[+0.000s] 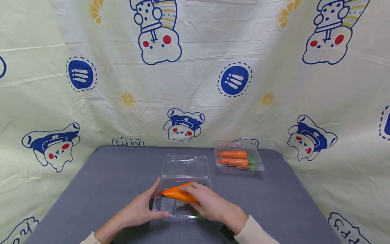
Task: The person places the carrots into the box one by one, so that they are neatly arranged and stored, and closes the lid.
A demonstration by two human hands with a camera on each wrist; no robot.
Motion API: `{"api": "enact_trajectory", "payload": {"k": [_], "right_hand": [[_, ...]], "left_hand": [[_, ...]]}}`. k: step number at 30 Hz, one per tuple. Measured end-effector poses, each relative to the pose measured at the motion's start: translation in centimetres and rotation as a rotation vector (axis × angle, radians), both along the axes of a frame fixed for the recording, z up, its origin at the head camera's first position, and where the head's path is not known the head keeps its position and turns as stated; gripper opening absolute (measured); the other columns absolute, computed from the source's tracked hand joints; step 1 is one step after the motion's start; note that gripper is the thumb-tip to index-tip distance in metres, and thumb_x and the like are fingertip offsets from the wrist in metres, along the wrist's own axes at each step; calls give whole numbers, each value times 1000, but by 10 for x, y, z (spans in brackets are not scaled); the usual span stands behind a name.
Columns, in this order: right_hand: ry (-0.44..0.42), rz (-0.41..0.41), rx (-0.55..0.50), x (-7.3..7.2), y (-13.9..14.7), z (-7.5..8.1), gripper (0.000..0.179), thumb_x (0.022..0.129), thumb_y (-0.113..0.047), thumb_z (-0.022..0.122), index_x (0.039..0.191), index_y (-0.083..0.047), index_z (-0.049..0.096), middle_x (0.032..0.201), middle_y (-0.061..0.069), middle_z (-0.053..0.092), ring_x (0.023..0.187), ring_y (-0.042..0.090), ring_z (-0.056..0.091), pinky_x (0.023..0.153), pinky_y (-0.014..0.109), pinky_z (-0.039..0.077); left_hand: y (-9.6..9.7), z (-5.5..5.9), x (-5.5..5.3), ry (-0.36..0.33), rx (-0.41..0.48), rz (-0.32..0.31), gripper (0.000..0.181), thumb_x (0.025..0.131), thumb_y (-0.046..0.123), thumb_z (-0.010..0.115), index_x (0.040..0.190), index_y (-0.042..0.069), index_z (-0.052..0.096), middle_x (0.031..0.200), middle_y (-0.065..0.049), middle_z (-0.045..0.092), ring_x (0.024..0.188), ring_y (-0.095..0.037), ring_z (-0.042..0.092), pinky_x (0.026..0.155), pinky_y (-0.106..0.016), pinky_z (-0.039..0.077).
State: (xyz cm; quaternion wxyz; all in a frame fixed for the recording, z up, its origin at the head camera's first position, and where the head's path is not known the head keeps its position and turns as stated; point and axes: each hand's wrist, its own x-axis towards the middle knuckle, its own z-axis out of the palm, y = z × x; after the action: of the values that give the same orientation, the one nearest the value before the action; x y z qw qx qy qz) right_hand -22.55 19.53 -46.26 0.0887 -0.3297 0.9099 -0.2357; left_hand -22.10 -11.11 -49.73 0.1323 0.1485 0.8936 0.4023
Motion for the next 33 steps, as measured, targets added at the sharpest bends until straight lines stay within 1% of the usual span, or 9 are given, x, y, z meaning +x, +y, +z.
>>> {"api": "enact_trajectory", "payload": {"k": [6, 12, 17, 20, 24, 26, 28, 31, 33], "right_hand": [[15, 23, 88, 1, -2, -4, 48, 105, -5, 85, 147, -28, 78, 144, -12, 78, 124, 13, 72, 116, 50, 66], [-13, 6, 58, 0, 0, -4, 44, 107, -8, 85, 147, -25, 79, 141, -8, 76, 117, 8, 67, 113, 44, 67], [18, -23, 14, 0, 4, -1, 36, 110, -16, 83, 146, -20, 79, 141, -3, 75, 117, 11, 70, 108, 43, 68], [118, -112, -65, -1, 9, -1, 32, 111, -15, 81, 143, -14, 80, 137, 2, 76, 118, 19, 76, 103, 47, 70], [203, -322, -159, -3, 16, -3, 33, 109, -10, 81, 143, -10, 79, 132, 10, 76, 116, 30, 76, 96, 50, 69], [174, -428, -188, -6, 19, -5, 38, 110, -12, 81, 147, -10, 76, 137, 14, 74, 118, 33, 74, 96, 51, 68], [111, -520, -213, -8, 23, -8, 44, 111, -15, 81, 154, -9, 72, 141, 17, 71, 121, 34, 72, 99, 53, 67], [-14, -606, -266, -13, 28, -12, 54, 114, -21, 78, 162, -4, 63, 149, 22, 67, 126, 36, 72, 103, 58, 67], [-126, -635, -316, -18, 32, -14, 61, 116, -25, 74, 168, 0, 55, 154, 25, 66, 129, 36, 74, 104, 57, 68]], "left_hand": [[0, 0, 0, -12, -13, 6, 141, 87, 60, 101, 189, 15, 15, 175, -19, 60, 152, -40, 65, 130, -76, 48], [-1, 0, -2, -30, -19, 10, 141, 87, 62, 101, 189, 16, 14, 176, -19, 59, 153, -40, 65, 130, -76, 47], [0, 0, -4, -43, -16, 11, 141, 87, 62, 101, 189, 17, 14, 177, -20, 58, 154, -40, 64, 130, -77, 47], [0, 0, -5, -49, -9, 10, 141, 87, 62, 101, 189, 18, 14, 177, -19, 57, 154, -41, 64, 129, -77, 47], [0, 2, -5, -46, -3, 8, 142, 86, 62, 101, 189, 18, 14, 176, -18, 59, 153, -39, 64, 129, -77, 48], [0, 3, -4, -43, -3, 4, 142, 87, 61, 101, 189, 16, 14, 174, -17, 60, 151, -38, 65, 129, -76, 49], [-1, 4, -4, -43, 2, 3, 140, 87, 61, 101, 189, 15, 15, 172, -17, 62, 149, -36, 66, 128, -76, 50], [-1, 4, -4, -24, 38, 8, 133, 92, 58, 98, 188, 11, 18, 169, -19, 63, 145, -36, 70, 124, -74, 54], [-1, 2, -5, 6, 86, 30, 123, 99, 53, 93, 186, 6, 22, 168, -22, 64, 140, -37, 74, 119, -69, 60]]}}
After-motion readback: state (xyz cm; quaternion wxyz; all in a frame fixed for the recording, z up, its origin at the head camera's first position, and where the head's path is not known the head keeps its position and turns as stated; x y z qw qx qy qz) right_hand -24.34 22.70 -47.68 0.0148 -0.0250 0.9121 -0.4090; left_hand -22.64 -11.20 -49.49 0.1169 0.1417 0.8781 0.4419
